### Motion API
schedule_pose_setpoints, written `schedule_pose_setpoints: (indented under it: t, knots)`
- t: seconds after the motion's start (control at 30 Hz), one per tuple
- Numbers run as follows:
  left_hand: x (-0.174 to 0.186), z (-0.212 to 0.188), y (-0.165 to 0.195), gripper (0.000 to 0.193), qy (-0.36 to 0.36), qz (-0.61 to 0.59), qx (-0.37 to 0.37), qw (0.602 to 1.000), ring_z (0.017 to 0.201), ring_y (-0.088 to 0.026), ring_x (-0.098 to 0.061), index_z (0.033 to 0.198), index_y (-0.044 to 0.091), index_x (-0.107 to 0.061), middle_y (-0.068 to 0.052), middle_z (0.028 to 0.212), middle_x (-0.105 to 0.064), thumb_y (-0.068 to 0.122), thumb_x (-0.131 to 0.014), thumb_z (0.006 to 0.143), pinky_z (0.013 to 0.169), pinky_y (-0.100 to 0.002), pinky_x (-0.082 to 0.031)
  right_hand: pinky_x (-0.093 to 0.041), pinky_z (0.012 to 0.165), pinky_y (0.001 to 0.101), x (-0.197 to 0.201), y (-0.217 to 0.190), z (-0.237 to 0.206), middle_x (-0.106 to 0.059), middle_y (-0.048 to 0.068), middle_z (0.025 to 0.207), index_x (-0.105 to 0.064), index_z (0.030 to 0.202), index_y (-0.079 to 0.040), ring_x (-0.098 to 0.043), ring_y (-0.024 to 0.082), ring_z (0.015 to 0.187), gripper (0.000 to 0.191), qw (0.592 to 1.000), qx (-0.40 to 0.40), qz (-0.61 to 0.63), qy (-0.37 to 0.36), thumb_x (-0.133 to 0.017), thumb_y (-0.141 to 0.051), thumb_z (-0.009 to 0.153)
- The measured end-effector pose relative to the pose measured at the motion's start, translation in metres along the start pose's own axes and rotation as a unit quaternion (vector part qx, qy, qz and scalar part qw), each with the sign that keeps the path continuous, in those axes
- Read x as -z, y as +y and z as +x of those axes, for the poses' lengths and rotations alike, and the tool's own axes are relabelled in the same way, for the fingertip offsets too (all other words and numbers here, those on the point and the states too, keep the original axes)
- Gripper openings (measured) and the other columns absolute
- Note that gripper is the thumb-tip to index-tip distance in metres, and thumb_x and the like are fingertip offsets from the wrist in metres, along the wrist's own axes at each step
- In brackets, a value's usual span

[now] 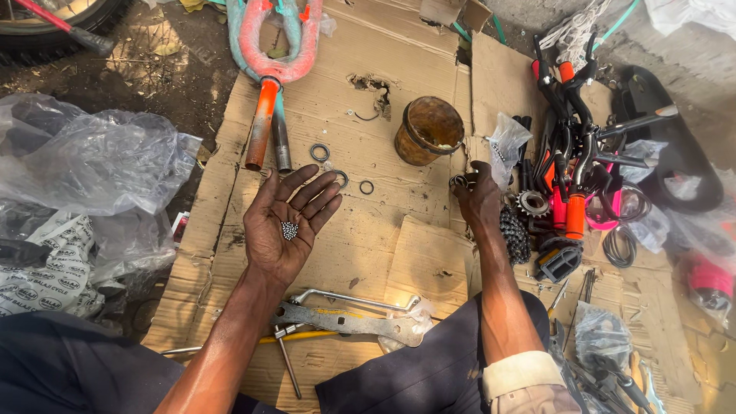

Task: The person sits on a cardboard sheet and assembles small ball bearings into metal bearing races by hand. They pick up bearings from a plastic bag, place them into the races, and then handle two bicycle forks, inserting a metal tube into each fork's steerer tube.

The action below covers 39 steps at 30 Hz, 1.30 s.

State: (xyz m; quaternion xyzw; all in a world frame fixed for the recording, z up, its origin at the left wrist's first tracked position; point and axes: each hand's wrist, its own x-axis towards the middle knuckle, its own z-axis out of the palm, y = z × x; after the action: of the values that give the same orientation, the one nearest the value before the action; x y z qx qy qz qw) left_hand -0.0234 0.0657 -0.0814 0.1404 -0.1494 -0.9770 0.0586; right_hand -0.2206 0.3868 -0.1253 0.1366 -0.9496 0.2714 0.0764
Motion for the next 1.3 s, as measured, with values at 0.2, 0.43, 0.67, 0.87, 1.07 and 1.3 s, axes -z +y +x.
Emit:
schedule_pose_setpoints:
  t: [0.2, 0.43, 0.67, 0.87, 1.07, 1.3]
  knots:
    - [0.000, 0.001, 0.002, 0.054, 0.002, -0.004, -0.001, 1.000, 0.116, -0.034, -0.068, 0.126, -0.004, -0.062, -0.028, 0.125, -0.067, 0.044, -0.047, 0.105, 0.106, -0.047, -0.056, -0.058, 0.088, 0.0473, -0.007, -0.001, 0.002, -0.072, 0.030, 0.112, -0.053, 0.130, 0.004, -0.073, 0.041, 0.100, 0.057, 1.000, -0.022, 0.001, -0.012, -0.079, -0.008, 0.081]
    - [0.000, 0.001, 0.000, 0.053, 0.021, 0.002, 0.001, 1.000, 0.114, -0.033, -0.069, 0.125, -0.003, -0.063, -0.027, 0.124, -0.068, 0.043, -0.046, 0.106, 0.105, -0.047, -0.057, -0.049, 0.081, 0.0610, -0.002, -0.014, -0.009, -0.062, 0.032, 0.118, -0.051, 0.132, 0.005, -0.061, 0.048, 0.104, 0.066, 0.993, 0.005, -0.112, 0.035, -0.084, -0.009, 0.076]
    - [0.001, 0.003, 0.001, 0.053, 0.006, -0.005, -0.020, 1.000, 0.114, -0.035, -0.069, 0.126, -0.003, -0.063, -0.028, 0.124, -0.068, 0.043, -0.047, 0.105, 0.103, -0.047, -0.058, -0.062, 0.083, 0.0401, -0.043, -0.075, -0.031, -0.069, 0.021, 0.120, -0.056, 0.137, -0.002, -0.067, 0.029, 0.102, 0.043, 0.983, 0.176, 0.039, 0.037, -0.071, -0.009, 0.097]
    - [0.007, 0.003, 0.004, 0.057, 0.000, -0.031, -0.035, 0.999, 0.114, -0.033, -0.069, 0.127, -0.003, -0.062, -0.027, 0.126, -0.067, 0.047, -0.047, 0.104, 0.101, -0.047, -0.058, -0.061, 0.088, 0.0457, -0.094, -0.145, -0.037, -0.064, 0.030, 0.128, -0.048, 0.139, 0.002, -0.067, 0.038, 0.115, 0.044, 0.975, 0.153, 0.110, -0.122, -0.066, -0.009, 0.101]
    - [0.012, 0.006, 0.003, 0.059, -0.022, -0.027, -0.038, 0.999, 0.118, -0.034, -0.066, 0.131, -0.003, -0.060, -0.027, 0.129, -0.065, 0.048, -0.052, 0.104, 0.107, -0.047, -0.056, -0.058, 0.089, 0.0516, -0.087, -0.181, -0.027, -0.071, 0.027, 0.113, -0.046, 0.138, 0.001, -0.069, 0.039, 0.105, 0.056, 0.980, 0.129, 0.035, -0.144, -0.071, -0.004, 0.087]
    - [0.009, 0.011, 0.001, 0.059, -0.023, -0.001, -0.021, 1.000, 0.122, -0.033, -0.068, 0.127, -0.004, -0.059, -0.026, 0.129, -0.066, 0.043, -0.068, 0.093, 0.110, -0.045, -0.056, -0.054, 0.101, 0.0456, -0.027, -0.202, -0.047, -0.070, 0.017, 0.119, -0.043, 0.144, 0.000, -0.067, 0.029, 0.116, 0.068, 0.970, 0.095, 0.211, -0.075, -0.076, -0.008, 0.085]
